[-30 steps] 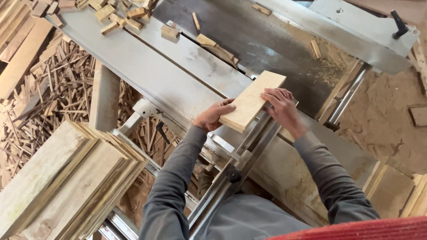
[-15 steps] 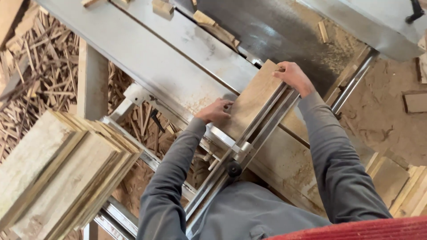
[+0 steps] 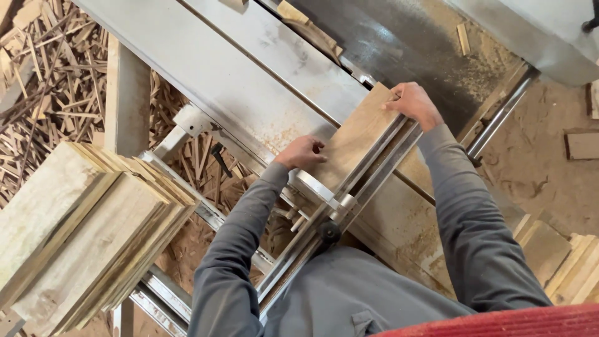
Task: The person cuts wooden boards and planks on a sliding table saw. They place each board against the fence, slide the saw carriage across to cut it, move cut pieces aside, and stack the cut boards on a side rack, repeating the cycle for board after board.
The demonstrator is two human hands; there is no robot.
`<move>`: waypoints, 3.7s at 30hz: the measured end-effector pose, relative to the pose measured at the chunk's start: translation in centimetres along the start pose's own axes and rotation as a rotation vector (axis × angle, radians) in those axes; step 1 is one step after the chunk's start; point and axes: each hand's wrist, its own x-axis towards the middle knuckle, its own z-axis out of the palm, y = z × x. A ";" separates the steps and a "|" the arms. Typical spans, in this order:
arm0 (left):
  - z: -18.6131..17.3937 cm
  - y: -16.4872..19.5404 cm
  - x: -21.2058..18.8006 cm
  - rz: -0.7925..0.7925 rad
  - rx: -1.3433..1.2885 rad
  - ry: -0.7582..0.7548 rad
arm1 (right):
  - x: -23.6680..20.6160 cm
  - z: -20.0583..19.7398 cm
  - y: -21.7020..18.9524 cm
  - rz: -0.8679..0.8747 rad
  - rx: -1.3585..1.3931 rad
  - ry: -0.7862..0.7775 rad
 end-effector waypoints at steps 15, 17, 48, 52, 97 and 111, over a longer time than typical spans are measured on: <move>1.2 1.2 2.0 0.019 0.340 0.121 | -5.8 5.6 -5.0 -0.254 -0.894 0.256; 1.0 1.1 1.8 0.037 0.351 0.146 | -8.0 7.7 -6.7 -0.365 -0.633 -0.027; 1.9 0.3 0.6 0.054 0.356 0.167 | -12.6 9.3 -8.4 -0.465 -0.265 0.283; 2.1 0.2 0.6 0.043 0.348 0.177 | -13.8 9.5 -7.7 -0.477 -0.246 0.257; 18.6 10.7 -22.3 -0.055 -0.321 0.660 | -16.5 -3.8 9.6 0.119 -0.246 -0.027; 30.2 19.9 -40.5 -0.293 0.077 1.051 | -14.9 -10.7 12.4 0.085 0.287 -0.189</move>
